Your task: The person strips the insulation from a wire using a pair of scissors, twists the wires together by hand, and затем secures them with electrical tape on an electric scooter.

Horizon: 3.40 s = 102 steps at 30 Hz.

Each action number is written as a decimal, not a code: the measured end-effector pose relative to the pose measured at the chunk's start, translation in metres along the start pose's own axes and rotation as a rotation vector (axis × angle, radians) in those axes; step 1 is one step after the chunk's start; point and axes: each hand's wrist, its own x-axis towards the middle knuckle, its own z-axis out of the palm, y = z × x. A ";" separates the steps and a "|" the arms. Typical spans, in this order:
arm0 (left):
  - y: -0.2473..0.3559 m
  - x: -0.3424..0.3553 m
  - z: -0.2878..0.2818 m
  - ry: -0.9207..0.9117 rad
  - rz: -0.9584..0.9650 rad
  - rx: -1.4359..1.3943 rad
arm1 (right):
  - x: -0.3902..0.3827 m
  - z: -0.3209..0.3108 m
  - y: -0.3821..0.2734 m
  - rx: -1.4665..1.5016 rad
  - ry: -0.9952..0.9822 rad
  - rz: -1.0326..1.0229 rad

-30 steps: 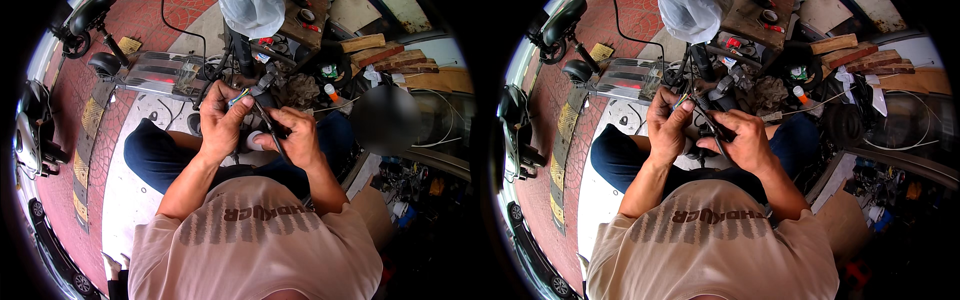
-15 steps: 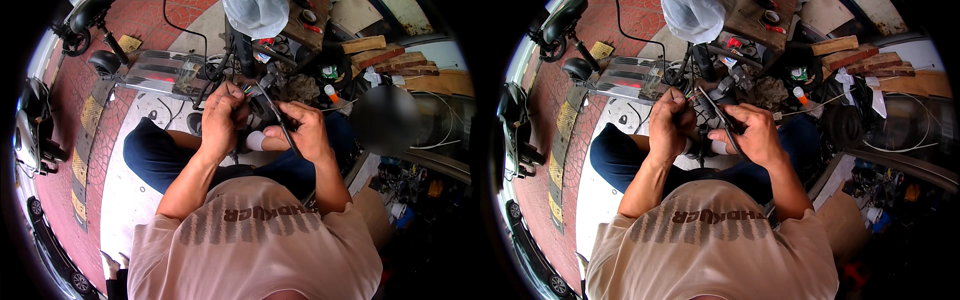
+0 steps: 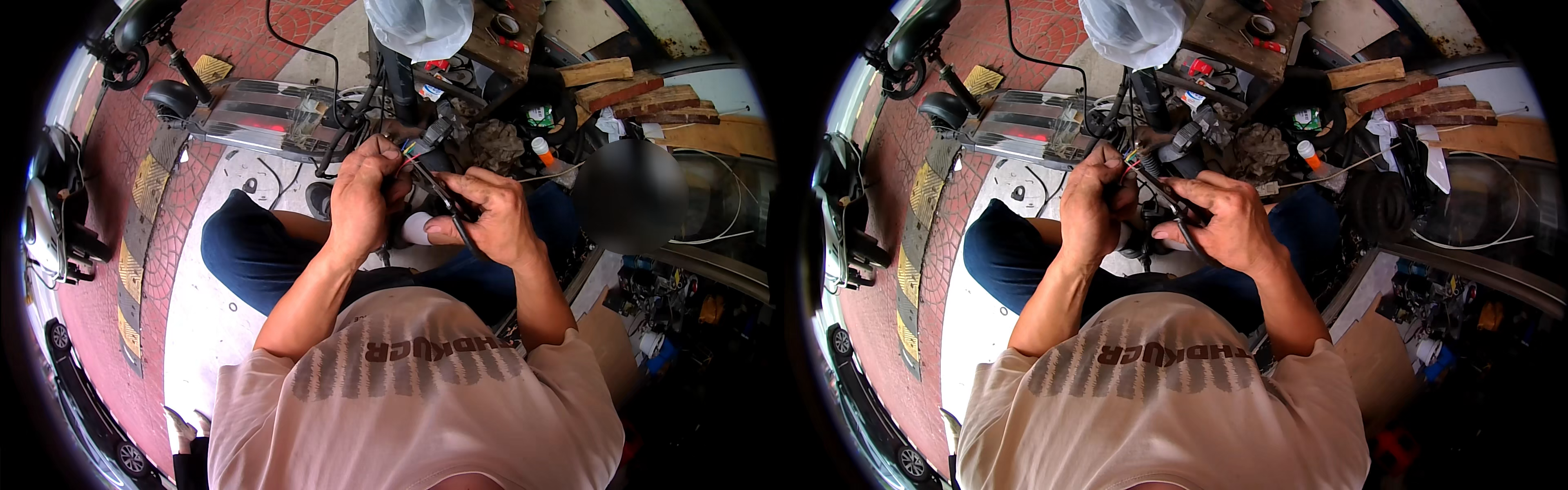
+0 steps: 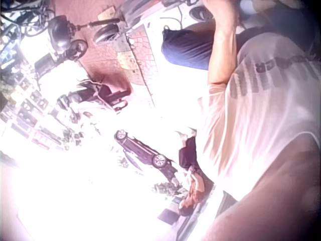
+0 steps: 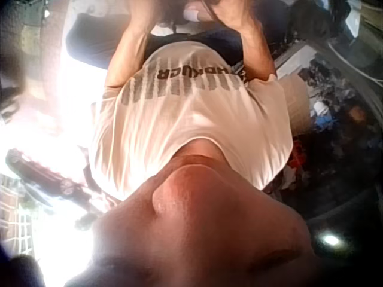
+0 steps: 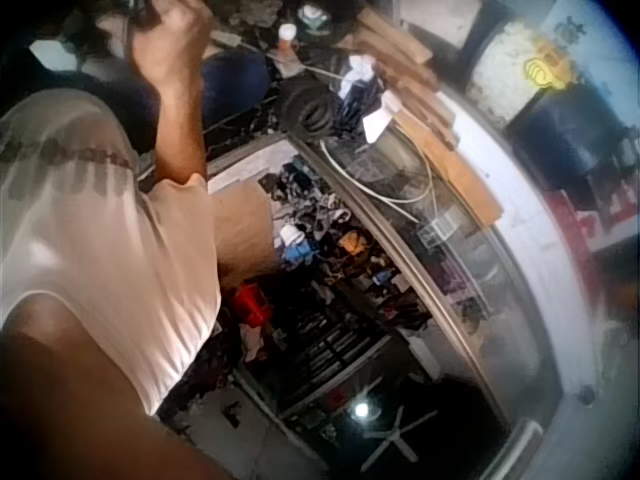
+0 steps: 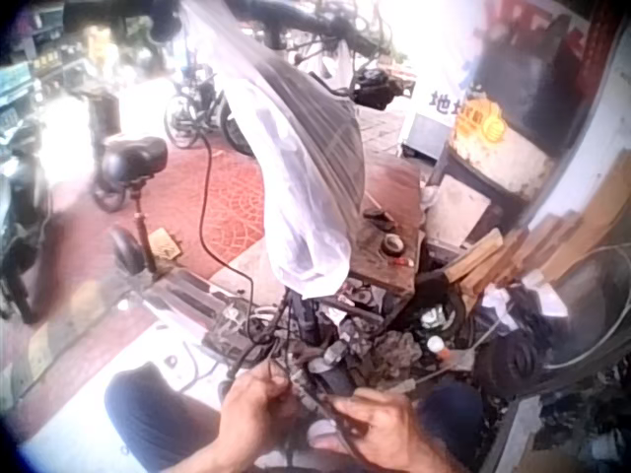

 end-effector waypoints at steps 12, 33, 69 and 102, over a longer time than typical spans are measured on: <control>-0.010 -0.001 0.004 0.072 0.173 0.182 | -0.007 0.004 0.003 0.011 0.019 0.028; -0.008 -0.002 0.000 0.006 0.254 0.221 | -0.006 0.003 0.000 -0.037 0.048 -0.059; -0.017 0.002 -0.006 0.155 0.530 0.416 | -0.005 0.038 -0.006 0.164 0.168 0.044; -0.008 0.007 0.006 0.062 0.205 0.017 | -0.009 0.038 -0.003 0.376 0.138 0.112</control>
